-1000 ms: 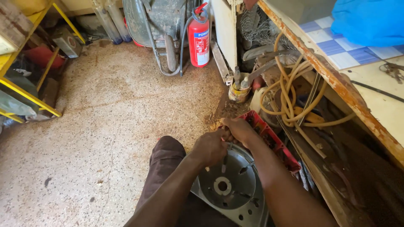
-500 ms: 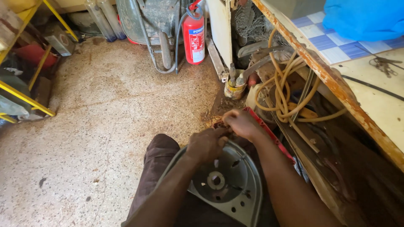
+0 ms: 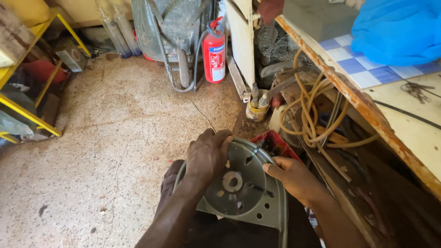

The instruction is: The person holds a circular metal component on their lap and inserts a small metal rod into a hole. They then use a flat metal tool to adjust or secure the rod within the component.

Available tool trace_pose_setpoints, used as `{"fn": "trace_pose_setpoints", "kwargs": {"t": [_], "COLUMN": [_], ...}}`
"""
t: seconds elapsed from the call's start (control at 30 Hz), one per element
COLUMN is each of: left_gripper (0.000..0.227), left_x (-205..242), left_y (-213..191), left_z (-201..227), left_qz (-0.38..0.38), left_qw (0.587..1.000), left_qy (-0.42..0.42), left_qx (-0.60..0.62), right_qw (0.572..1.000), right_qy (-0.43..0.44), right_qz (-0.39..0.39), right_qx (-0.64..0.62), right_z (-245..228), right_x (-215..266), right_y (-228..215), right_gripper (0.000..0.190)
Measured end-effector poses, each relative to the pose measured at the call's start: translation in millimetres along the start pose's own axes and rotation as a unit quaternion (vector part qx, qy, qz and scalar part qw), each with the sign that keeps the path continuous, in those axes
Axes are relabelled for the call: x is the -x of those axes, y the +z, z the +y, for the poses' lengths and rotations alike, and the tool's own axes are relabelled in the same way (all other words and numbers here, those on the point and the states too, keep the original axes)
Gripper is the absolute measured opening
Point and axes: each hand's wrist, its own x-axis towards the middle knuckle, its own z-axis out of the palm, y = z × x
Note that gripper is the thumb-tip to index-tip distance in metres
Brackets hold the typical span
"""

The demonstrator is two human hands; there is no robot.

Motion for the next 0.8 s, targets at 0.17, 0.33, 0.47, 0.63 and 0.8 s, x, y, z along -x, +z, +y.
{"fn": "trace_pose_setpoints", "kwargs": {"t": [0.17, 0.33, 0.47, 0.63, 0.8], "left_gripper": [0.042, 0.042, 0.041, 0.042, 0.037], "left_x": [10, 12, 15, 13, 2], "left_y": [-19, -15, -28, -15, -27], "left_z": [6, -2, 3, -6, -26], "left_qz": [-0.055, -0.043, -0.067, -0.038, -0.082], "left_qw": [0.997, 0.995, 0.988, 0.989, 0.984], "left_qy": [-0.049, -0.032, -0.044, 0.006, 0.013], "left_qx": [0.005, 0.085, 0.133, 0.144, 0.156], "right_qw": [0.997, 0.993, 0.994, 0.975, 0.969], "right_qy": [-0.001, 0.092, 0.1, 0.081, 0.086], "right_qz": [-0.048, -0.053, -0.053, 0.017, -0.043], "right_qx": [-0.057, -0.044, -0.013, 0.207, 0.228], "right_z": [-4, -32, -39, -7, -13], "right_x": [0, 20, 26, 4, 8], "right_y": [6, 19, 21, 28, 14], "right_gripper": [0.029, 0.057, 0.064, 0.076, 0.053]}}
